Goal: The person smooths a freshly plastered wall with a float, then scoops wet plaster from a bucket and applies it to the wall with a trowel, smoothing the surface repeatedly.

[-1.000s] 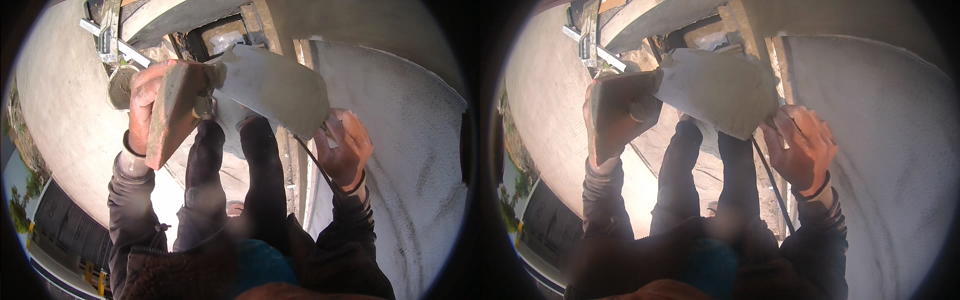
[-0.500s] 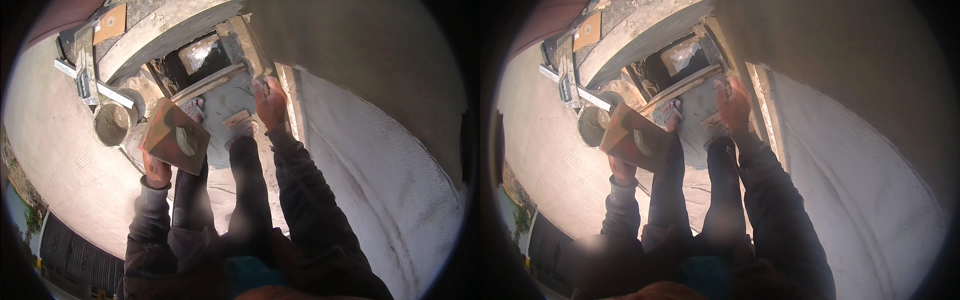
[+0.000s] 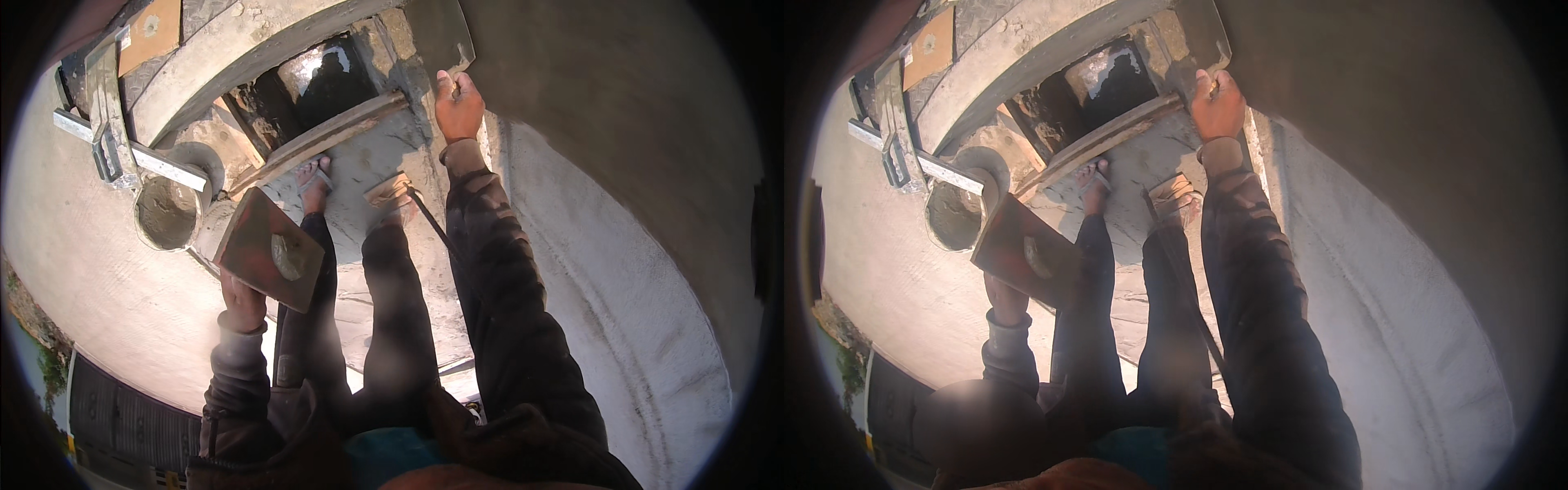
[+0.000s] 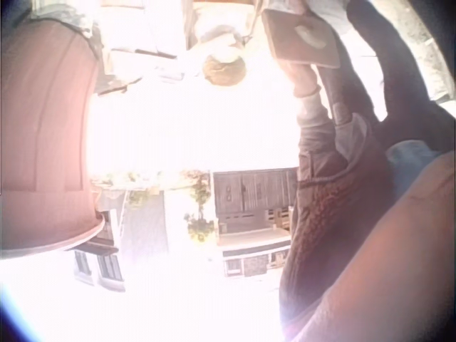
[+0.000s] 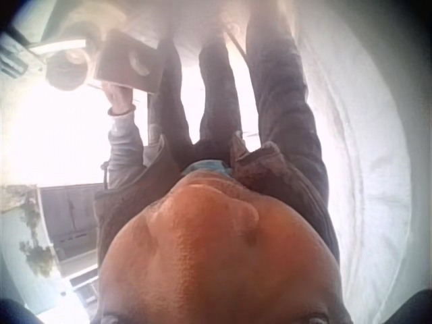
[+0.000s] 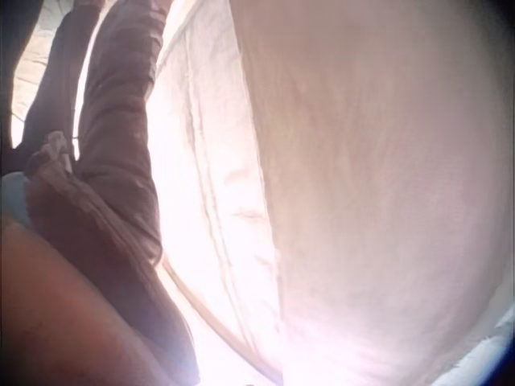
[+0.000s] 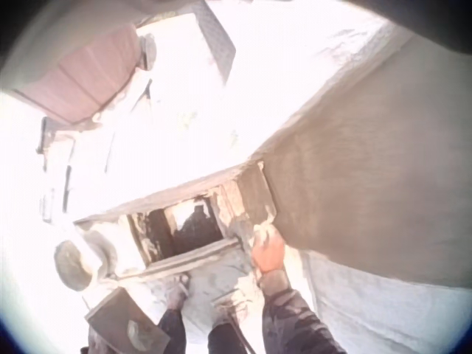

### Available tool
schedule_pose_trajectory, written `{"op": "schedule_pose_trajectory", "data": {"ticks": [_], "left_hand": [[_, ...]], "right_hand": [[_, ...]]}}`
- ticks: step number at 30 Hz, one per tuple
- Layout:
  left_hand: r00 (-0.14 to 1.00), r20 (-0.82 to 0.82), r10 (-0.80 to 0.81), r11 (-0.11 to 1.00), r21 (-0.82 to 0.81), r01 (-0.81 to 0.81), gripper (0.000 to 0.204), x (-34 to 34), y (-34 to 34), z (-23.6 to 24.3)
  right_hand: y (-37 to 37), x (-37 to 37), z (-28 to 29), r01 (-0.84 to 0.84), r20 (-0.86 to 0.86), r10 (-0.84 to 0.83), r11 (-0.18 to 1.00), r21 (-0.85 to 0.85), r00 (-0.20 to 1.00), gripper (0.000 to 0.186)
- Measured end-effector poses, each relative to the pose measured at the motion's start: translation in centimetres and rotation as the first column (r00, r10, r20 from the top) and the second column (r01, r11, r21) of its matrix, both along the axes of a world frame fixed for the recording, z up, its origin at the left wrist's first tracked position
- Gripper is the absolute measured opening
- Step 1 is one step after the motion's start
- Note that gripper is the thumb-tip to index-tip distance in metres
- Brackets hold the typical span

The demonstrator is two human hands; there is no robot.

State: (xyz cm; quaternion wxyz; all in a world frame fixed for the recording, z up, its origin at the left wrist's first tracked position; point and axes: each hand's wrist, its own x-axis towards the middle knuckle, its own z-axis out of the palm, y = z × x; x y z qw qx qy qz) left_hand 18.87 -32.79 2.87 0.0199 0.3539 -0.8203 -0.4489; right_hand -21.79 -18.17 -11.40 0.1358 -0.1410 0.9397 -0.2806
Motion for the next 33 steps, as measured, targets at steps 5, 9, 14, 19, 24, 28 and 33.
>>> {"op": "schedule_pose_trajectory", "data": {"ticks": [5, 9, 14, 19, 24, 28, 33], "left_hand": [[0.999, 0.039, -0.009, 1.0, -0.023, 0.01, 0.044, -0.2, -0.3, -0.4], [0.999, 0.052, -0.002, 1.0, 0.009, 0.002, 0.046, 1.0, 0.4, -0.9], [0.993, 0.031, 0.114, 0.957, 0.264, -0.118, 0.044, -0.3, 0.3, 0.5], [0.983, -0.046, 0.18, 0.934, 0.32, -0.156, 0.044, -0.4, 0.9, 0.9], [0.994, -0.034, -0.105, 0.99, -0.094, 0.101, 0.043, -0.2, 0.8, 0.5], [0.998, -0.017, -0.057, 0.995, -0.08, 0.055, 0.043, -0.9, 1.0, 0.9], [0.997, 0.071, -0.019, 0.997, -0.068, 0.024, 0.042, -0.6, 0.9, 0.1]], "right_hand": [[-0.1, -0.7, -0.8, 0.007, -0.126, -0.02, 0.995, -0.096, 0.992, 0.032], [-0.7, -0.2, 1.1, 0.059, -0.049, -0.064, 0.994, -0.093, 0.997, 0.031], [-0.3, -0.5, 2.3, 0.024, -0.128, -0.036, 0.995, -0.098, 0.991, 0.029], [-0.1, -0.5, 3.5, 0.003, -0.147, -0.024, 0.99, -0.143, 0.989, 0.029], [0.2, -0.4, 4.9, 0.041, -0.099, -0.055, 0.99, -0.135, 0.994, 0.03], [0.2, 0.7, 6.1, 0.045, -0.136, -0.076, 0.975, -0.217, 0.988, 0.031], [0.2, 2.2, 3.0, -0.045, -0.113, 0.029, 0.988, -0.146, 0.993, 0.033]]}}
